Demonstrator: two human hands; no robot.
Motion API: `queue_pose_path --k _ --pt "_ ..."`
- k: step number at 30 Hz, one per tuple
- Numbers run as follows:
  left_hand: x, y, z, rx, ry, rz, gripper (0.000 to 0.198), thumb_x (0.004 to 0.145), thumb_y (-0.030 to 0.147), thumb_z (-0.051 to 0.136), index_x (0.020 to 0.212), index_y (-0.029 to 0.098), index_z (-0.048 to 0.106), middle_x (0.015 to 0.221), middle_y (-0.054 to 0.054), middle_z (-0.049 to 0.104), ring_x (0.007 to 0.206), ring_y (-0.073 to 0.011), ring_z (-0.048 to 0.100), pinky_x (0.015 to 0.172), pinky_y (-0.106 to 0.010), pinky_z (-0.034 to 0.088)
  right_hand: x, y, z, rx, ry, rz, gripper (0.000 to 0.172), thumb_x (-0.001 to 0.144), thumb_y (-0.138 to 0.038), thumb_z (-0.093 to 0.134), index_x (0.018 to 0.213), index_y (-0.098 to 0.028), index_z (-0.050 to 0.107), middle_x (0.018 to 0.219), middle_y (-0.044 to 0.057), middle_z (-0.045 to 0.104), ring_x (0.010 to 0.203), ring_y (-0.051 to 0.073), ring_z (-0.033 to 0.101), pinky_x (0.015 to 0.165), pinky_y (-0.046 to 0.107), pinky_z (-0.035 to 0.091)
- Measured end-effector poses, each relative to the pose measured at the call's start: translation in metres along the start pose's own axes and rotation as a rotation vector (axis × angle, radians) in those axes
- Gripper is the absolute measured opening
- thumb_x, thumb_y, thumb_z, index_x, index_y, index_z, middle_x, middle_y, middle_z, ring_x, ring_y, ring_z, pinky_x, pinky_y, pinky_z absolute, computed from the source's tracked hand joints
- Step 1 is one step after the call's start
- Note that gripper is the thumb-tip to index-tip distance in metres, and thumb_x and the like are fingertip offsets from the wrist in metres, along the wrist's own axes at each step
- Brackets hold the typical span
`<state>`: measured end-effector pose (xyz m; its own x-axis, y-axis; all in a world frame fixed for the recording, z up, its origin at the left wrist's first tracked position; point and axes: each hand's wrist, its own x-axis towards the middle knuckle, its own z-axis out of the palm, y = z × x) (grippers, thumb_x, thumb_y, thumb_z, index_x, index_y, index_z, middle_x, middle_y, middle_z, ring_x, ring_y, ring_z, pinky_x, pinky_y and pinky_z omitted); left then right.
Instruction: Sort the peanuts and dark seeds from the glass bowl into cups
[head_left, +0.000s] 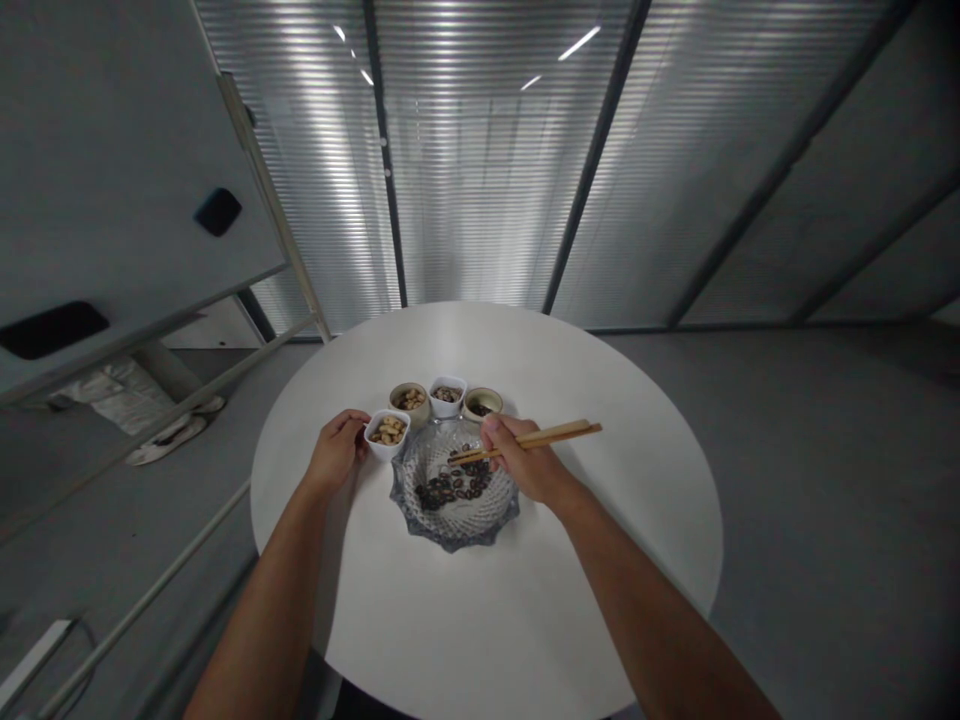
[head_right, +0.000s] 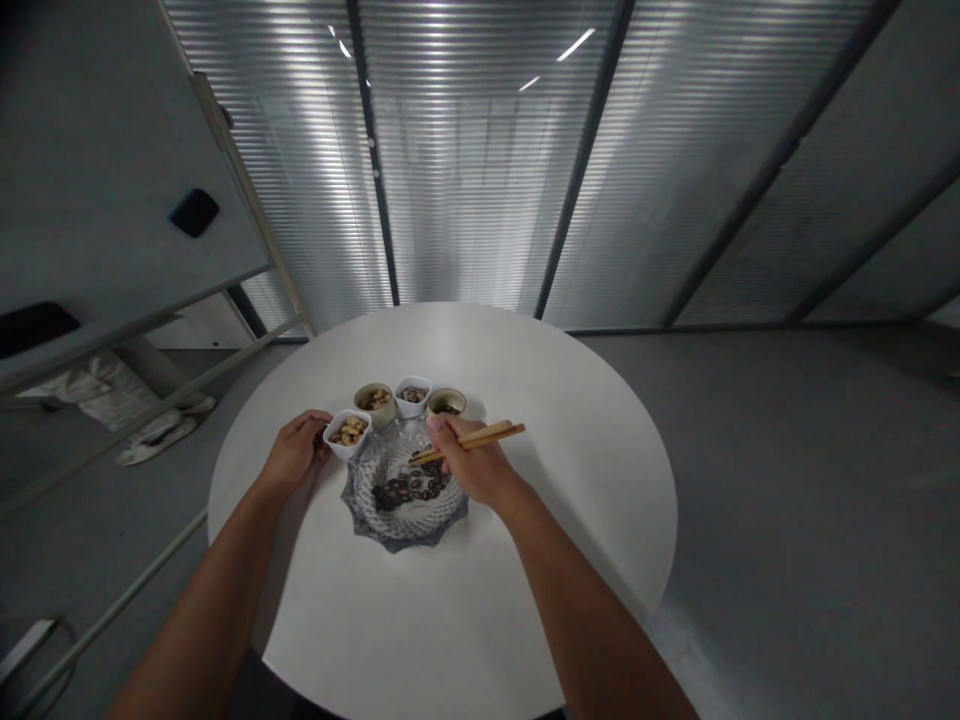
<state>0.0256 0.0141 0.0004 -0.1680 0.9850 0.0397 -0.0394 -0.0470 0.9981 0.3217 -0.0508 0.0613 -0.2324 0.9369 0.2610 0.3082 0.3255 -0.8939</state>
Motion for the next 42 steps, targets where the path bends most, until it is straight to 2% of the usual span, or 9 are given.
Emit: queue_pose_path --k 16,22,27,33,35,38,42 --pt "-0.002 0.004 0.002 0.041 -0.005 -0.003 0.018 0.073 0.036 0.062 0.078 0.019 0.064 0.052 0.003 0.055 0.042 -0.0122 0.045 0.041 -0.025 0.031 -0.001 -0.002 0.001 -0.051 -0.038 0.002 0.055 0.102 -0.066 0.035 0.073 -0.022 0.050 0.061 -0.002 0.053 0.053 0.014 0.055 0.051 0.026 0.041" --pt "-0.001 0.003 0.001 0.037 -0.005 0.005 0.020 0.074 0.038 0.063 0.079 0.018 0.064 0.053 0.003 0.055 0.041 -0.0114 0.044 0.041 -0.025 0.031 0.000 0.001 0.003 -0.094 0.013 0.012 0.057 0.103 -0.065 0.033 0.071 -0.022 0.052 0.056 -0.002 0.055 0.053 0.014 0.056 0.054 0.027 0.042" --pt "-0.001 0.002 0.001 0.027 0.000 0.008 0.020 0.073 0.037 0.063 0.079 0.018 0.065 0.054 0.003 0.055 0.041 -0.0111 0.043 0.040 -0.024 0.030 0.003 0.000 0.004 0.064 0.153 0.013 0.061 0.100 -0.071 0.034 0.068 -0.023 0.052 0.049 -0.002 0.051 0.048 0.016 0.057 0.050 0.029 0.044" --pt "-0.001 0.002 0.001 0.013 0.018 0.007 0.021 0.071 0.036 0.065 0.077 0.017 0.066 0.053 0.003 0.054 0.040 -0.0102 0.043 0.040 -0.024 0.030 0.007 -0.007 -0.006 0.154 0.535 -0.057 0.061 0.098 -0.074 0.032 0.066 -0.025 0.051 0.041 -0.005 0.040 0.043 0.018 0.055 0.051 0.031 0.048" --pt "-0.001 0.002 0.001 0.001 0.015 0.009 0.021 0.071 0.036 0.065 0.077 0.017 0.066 0.054 0.003 0.055 0.041 -0.0100 0.043 0.040 -0.023 0.031 0.008 -0.007 -0.011 0.137 0.614 -0.073 0.061 0.098 -0.074 0.032 0.066 -0.025 0.050 0.041 -0.005 0.040 0.043 0.017 0.055 0.051 0.031 0.047" --pt "-0.001 0.001 0.000 0.002 0.012 0.001 0.020 0.072 0.037 0.065 0.078 0.017 0.066 0.054 0.003 0.055 0.041 -0.0102 0.044 0.040 -0.024 0.031 0.010 -0.006 -0.015 0.128 0.645 -0.094 0.057 0.099 -0.071 0.038 0.068 -0.025 0.052 0.047 -0.005 0.044 0.047 0.017 0.055 0.054 0.030 0.047" --pt "0.000 0.001 0.000 0.013 0.018 0.000 0.021 0.071 0.037 0.065 0.077 0.017 0.065 0.052 0.004 0.052 0.041 -0.0107 0.044 0.040 -0.024 0.031 0.009 -0.006 -0.016 0.168 0.612 -0.123 0.052 0.098 -0.067 0.044 0.071 -0.024 0.053 0.051 -0.003 0.048 0.052 0.017 0.055 0.057 0.030 0.047"
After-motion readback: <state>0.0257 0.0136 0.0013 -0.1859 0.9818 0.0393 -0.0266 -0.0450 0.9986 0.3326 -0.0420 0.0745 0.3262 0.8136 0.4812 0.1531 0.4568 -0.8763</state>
